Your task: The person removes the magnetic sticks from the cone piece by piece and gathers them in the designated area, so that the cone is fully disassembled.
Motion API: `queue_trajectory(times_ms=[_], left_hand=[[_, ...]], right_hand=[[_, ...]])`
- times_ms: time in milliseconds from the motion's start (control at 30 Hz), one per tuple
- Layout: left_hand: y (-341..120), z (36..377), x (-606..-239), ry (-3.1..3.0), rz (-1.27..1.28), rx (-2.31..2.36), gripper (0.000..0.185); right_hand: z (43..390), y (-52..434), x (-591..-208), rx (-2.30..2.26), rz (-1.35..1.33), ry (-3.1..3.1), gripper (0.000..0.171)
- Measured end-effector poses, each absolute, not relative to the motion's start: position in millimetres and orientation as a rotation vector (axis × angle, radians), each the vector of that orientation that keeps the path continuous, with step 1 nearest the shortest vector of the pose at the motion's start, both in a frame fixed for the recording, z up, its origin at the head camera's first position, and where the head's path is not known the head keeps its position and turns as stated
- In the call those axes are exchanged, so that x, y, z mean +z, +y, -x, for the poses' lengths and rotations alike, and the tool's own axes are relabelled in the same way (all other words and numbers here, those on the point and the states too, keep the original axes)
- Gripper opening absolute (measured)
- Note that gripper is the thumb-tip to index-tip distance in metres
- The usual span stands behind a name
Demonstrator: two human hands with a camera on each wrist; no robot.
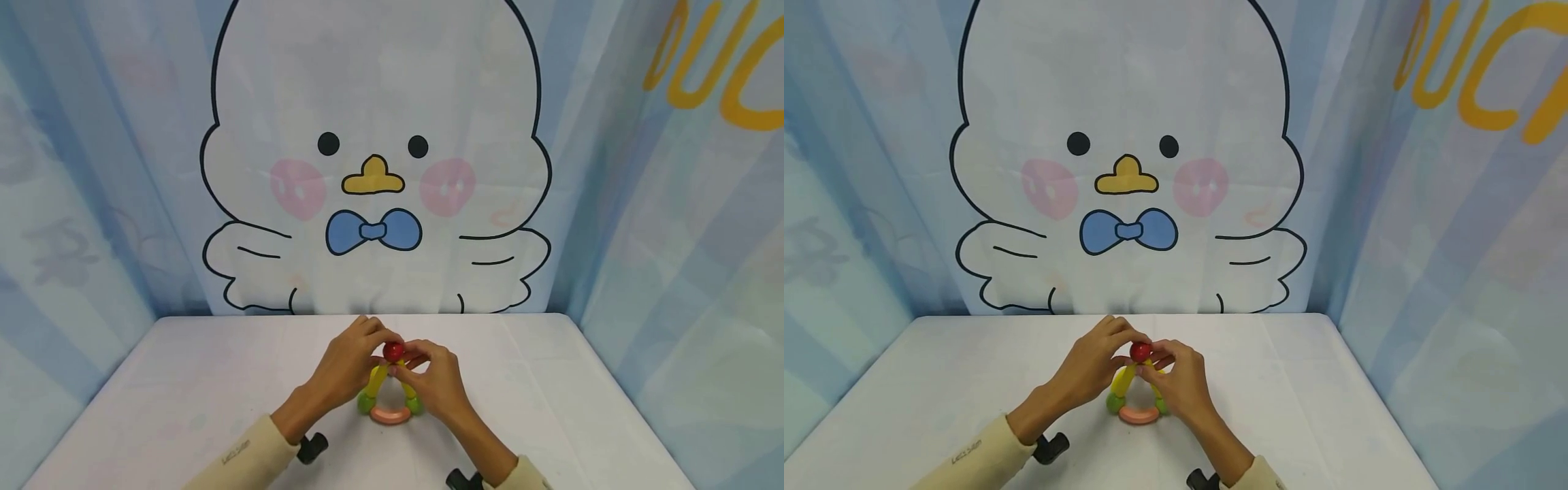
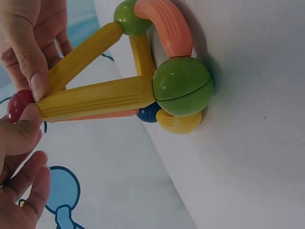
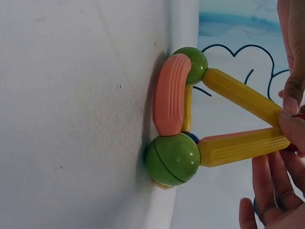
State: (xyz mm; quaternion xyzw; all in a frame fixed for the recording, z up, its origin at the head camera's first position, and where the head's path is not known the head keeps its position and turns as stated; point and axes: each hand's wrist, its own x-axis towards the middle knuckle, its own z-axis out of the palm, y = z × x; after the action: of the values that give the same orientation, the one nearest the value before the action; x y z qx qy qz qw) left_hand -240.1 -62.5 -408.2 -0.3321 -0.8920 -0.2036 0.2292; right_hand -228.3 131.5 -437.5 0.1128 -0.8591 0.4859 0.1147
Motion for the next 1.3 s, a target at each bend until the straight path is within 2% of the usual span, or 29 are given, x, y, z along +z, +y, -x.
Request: queue_trajectory(times_ms=[600, 1300], left_hand=[[-66, 240, -419, -2.377, 0.876, -0.565, 0.05], [-71, 233, -429, -2.336, 0.654, -0.848, 0.05]], right_hand=[[229, 128, -437, 1.42, -0.351, -2.507, 0.036], [230, 128, -436, 1.43, -0.331, -2.514, 0.032]])
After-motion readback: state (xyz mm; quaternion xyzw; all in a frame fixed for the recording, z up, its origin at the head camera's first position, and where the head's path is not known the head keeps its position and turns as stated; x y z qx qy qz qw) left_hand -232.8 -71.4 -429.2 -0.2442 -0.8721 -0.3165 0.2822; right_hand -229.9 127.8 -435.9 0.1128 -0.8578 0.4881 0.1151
